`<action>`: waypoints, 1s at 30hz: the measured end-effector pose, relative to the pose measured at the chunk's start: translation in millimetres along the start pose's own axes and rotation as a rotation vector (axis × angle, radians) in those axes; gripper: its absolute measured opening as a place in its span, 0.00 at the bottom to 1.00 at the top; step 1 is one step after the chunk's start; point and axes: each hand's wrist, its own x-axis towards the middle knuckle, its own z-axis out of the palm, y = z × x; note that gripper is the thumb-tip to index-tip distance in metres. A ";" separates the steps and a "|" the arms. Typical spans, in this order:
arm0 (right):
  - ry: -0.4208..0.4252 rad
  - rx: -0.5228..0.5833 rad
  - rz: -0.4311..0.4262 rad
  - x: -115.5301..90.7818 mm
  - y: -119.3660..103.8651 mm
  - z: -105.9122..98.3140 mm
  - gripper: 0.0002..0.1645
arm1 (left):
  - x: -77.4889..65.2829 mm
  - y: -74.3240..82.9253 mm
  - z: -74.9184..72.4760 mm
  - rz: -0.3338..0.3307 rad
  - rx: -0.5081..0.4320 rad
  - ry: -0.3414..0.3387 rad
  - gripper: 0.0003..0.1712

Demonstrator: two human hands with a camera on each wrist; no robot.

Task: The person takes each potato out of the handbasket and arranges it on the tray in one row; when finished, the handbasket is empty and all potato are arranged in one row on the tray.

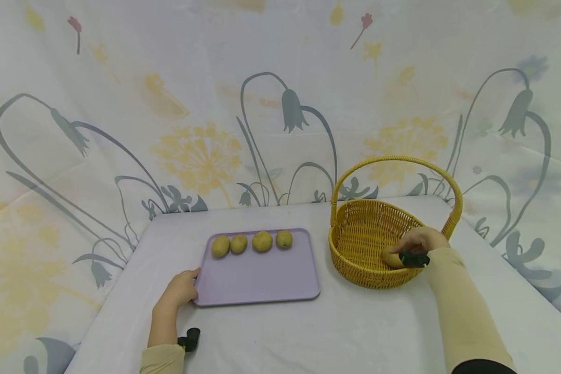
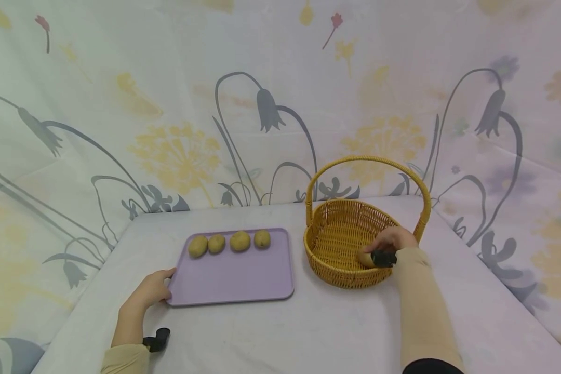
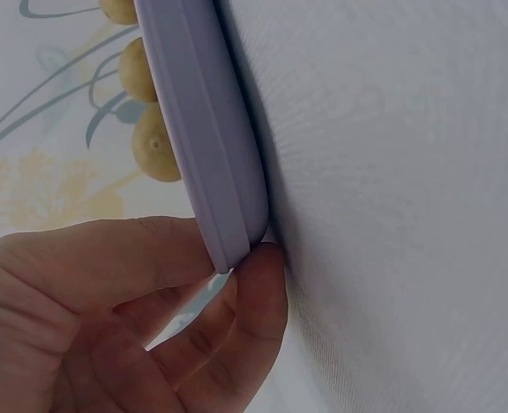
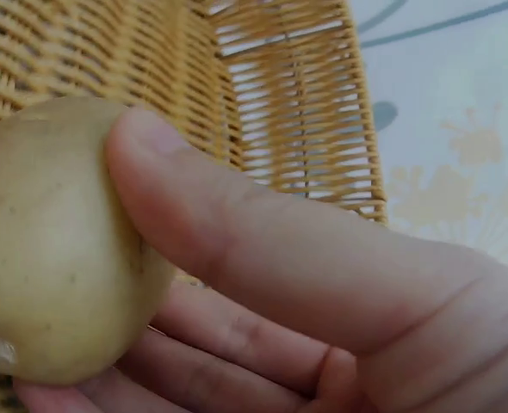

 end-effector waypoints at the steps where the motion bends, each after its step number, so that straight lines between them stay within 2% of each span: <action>1: 0.001 0.039 0.006 0.6 0.6 0.3 0.10 | -0.1 0.0 0.3 0.000 -0.001 -0.001 0.38; 6: -0.043 0.117 -0.091 4.0 -0.4 -2.1 0.06 | -0.6 0.6 0.4 0.006 0.005 0.000 0.38; 9: -0.074 0.214 -0.165 6.6 -3.8 -2.3 0.04 | -0.7 0.5 -0.2 0.011 0.013 0.005 0.38; 11: -0.109 0.321 -0.188 8.2 -7.0 -0.5 0.04 | -0.6 0.6 -0.7 0.012 0.014 0.004 0.38; 16: -0.235 0.459 -0.233 10.0 -17.6 8.3 0.09 | -0.6 1.2 -0.8 0.001 0.018 -0.001 0.38; 20: -0.296 0.504 -0.276 9.1 -27.8 20.5 0.13 | -1.0 1.7 -0.4 -0.012 0.019 -0.007 0.38; 24: -0.323 0.488 -0.327 8.3 -39.6 37.1 0.15 | -1.1 2.5 -1.3 0.005 0.045 -0.002 0.38; 30: -0.407 0.494 -0.388 6.0 -63.9 72.1 0.13 | -1.2 3.3 -3.1 0.015 0.061 -0.006 0.37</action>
